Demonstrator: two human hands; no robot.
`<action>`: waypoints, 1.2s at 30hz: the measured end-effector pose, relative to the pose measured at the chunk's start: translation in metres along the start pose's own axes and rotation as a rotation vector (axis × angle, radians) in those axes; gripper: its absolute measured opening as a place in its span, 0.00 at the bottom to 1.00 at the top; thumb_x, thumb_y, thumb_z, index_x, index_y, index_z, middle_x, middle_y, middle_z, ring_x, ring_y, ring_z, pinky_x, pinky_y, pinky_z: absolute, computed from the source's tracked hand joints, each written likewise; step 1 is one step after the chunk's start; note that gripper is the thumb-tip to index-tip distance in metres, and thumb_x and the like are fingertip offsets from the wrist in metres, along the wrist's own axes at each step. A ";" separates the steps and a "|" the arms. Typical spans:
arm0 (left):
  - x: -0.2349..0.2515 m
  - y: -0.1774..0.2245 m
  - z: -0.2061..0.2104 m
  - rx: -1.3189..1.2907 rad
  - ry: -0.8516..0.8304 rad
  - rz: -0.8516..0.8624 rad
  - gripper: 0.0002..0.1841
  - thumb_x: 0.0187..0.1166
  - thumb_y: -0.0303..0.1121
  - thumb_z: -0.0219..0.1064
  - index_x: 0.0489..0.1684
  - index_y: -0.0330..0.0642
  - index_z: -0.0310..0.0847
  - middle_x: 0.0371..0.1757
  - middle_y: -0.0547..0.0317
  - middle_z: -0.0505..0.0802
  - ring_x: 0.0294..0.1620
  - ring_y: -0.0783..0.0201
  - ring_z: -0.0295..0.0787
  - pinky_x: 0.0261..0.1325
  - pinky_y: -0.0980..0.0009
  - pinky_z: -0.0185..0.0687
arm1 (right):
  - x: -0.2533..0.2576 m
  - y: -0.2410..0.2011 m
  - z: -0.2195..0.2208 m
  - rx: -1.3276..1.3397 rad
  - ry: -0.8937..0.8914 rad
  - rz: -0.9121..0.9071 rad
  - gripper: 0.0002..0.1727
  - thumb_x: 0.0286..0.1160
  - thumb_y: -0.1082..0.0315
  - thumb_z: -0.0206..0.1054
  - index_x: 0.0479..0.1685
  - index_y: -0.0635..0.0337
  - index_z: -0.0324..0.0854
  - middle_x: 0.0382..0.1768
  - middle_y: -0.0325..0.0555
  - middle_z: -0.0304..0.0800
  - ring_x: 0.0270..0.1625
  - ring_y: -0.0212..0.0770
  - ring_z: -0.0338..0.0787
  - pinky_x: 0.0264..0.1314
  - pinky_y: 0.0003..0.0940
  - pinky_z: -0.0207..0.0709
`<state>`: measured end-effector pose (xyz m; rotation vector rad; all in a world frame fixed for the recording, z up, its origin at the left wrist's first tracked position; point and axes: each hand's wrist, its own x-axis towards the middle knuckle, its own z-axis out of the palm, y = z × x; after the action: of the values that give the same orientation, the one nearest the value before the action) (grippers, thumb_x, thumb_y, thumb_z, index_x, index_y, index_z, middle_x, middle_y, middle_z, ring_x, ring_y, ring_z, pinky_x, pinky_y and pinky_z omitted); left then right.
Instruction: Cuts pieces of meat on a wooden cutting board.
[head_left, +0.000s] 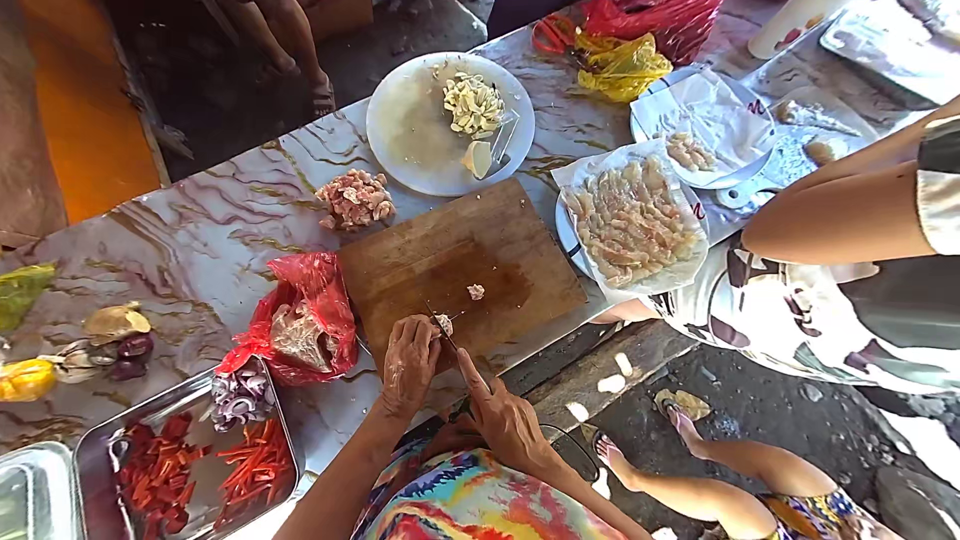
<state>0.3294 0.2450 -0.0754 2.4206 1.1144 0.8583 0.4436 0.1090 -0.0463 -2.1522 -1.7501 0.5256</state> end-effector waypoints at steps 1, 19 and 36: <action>0.000 0.000 0.001 -0.003 0.007 0.004 0.04 0.68 0.22 0.67 0.32 0.32 0.89 0.42 0.43 0.94 0.50 0.44 0.92 0.59 0.63 0.84 | -0.007 0.003 0.001 -0.016 0.019 -0.003 0.32 0.78 0.68 0.59 0.86 0.54 0.71 0.22 0.55 0.84 0.12 0.51 0.83 0.12 0.42 0.76; -0.003 -0.011 -0.004 -0.044 0.052 0.001 0.04 0.67 0.24 0.69 0.32 0.34 0.89 0.45 0.42 0.94 0.53 0.46 0.91 0.63 0.66 0.82 | 0.004 0.019 -0.021 0.125 0.176 -0.088 0.29 0.74 0.72 0.59 0.79 0.59 0.78 0.18 0.48 0.83 0.11 0.45 0.80 0.13 0.39 0.74; 0.005 -0.005 -0.004 -0.038 0.055 -0.089 0.04 0.65 0.21 0.69 0.32 0.29 0.88 0.44 0.38 0.94 0.51 0.41 0.92 0.60 0.60 0.85 | -0.005 0.022 -0.029 -0.177 -0.027 -0.056 0.32 0.76 0.69 0.63 0.84 0.46 0.75 0.21 0.57 0.83 0.13 0.54 0.84 0.13 0.44 0.75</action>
<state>0.3268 0.2519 -0.0732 2.3110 1.2057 0.9141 0.4751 0.0989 -0.0304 -2.2133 -1.9311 0.4005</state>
